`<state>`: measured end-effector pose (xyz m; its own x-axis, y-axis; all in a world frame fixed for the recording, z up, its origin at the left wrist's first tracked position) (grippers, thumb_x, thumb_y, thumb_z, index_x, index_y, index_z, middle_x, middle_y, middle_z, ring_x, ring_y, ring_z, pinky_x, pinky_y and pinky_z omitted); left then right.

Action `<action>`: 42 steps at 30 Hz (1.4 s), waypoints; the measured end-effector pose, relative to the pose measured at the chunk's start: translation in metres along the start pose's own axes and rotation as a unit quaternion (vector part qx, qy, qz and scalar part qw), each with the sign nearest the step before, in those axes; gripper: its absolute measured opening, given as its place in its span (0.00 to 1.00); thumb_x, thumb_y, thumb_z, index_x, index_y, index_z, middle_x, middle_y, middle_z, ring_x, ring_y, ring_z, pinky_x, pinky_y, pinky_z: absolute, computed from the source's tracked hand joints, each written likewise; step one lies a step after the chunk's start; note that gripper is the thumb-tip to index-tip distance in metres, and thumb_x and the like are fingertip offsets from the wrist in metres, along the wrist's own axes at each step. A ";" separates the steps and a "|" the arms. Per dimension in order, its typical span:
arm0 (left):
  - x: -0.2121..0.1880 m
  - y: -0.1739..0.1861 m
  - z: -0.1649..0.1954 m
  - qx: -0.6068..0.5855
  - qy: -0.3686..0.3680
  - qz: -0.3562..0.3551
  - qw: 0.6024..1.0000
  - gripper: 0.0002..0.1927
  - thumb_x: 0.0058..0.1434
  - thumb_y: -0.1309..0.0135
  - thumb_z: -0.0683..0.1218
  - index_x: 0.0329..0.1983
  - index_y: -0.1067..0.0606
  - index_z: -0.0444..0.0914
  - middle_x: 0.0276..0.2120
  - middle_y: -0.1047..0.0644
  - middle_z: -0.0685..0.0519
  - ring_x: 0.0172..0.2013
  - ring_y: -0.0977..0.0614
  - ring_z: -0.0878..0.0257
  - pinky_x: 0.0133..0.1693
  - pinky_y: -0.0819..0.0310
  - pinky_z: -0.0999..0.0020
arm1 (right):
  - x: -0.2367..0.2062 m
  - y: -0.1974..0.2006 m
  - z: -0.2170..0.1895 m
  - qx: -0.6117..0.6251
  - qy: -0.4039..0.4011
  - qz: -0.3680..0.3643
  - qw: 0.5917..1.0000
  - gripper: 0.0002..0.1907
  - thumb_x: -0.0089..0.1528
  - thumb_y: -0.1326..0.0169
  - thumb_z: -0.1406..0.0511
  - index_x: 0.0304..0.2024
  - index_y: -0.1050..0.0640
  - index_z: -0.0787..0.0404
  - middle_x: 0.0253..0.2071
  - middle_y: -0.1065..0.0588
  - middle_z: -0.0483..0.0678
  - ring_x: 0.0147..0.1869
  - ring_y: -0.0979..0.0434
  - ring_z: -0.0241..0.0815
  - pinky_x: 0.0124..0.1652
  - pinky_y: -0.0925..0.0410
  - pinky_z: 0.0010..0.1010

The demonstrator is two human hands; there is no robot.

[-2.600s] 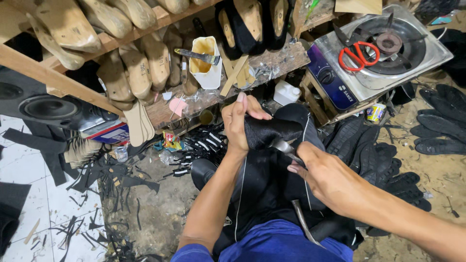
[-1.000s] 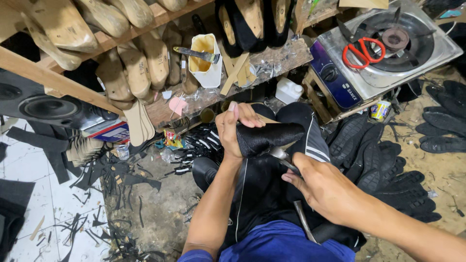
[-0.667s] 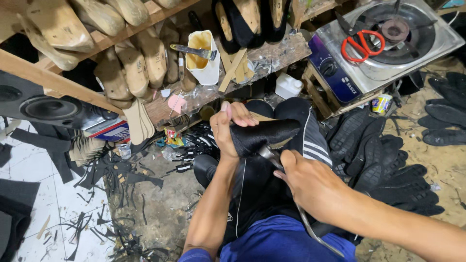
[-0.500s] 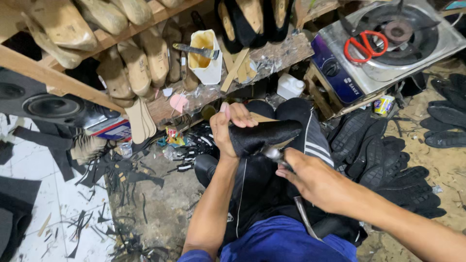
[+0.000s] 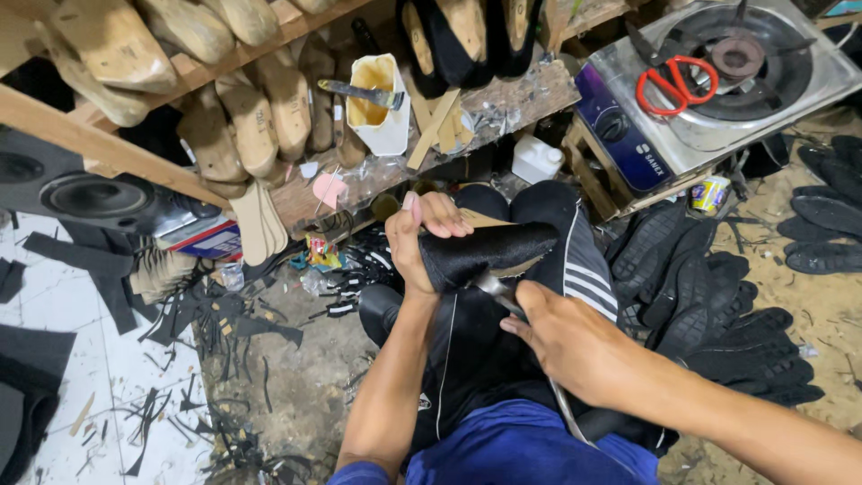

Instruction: The person sits on the floor holding a black fabric shoe upper over a wooden last on their lap. They hammer and press the upper around the last with a hammer, trim the sole edge with a hand tool, reposition the shoe repeatedly, and finally pull the last out of the finished shoe.

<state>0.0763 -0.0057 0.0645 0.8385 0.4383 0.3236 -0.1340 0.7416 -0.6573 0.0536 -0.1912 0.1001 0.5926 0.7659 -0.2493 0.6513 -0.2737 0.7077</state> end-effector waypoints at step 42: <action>-0.003 0.095 -0.176 -0.279 0.120 0.194 0.933 0.25 0.72 0.57 0.56 0.20 0.33 0.39 0.21 0.28 0.48 0.28 0.25 0.56 0.35 0.28 0.62 | -0.108 0.051 0.075 0.399 0.068 0.415 0.815 0.18 0.66 0.46 0.56 0.55 0.31 0.53 0.33 0.30 0.46 0.31 0.27 0.41 0.33 0.27 0.35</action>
<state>0.1544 -0.0257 -0.1191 0.8875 0.4422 -0.1294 -0.2115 0.1415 -0.9671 0.0584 -0.3317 0.1141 0.9631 0.1667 0.2114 0.1857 -0.9799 -0.0731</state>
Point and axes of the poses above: each hand's wrist, its own x-axis towards the middle knuckle, its own y-axis out of the back of the hand, z = x × y, the point moved 7 cm from there along x, towards the middle knuckle
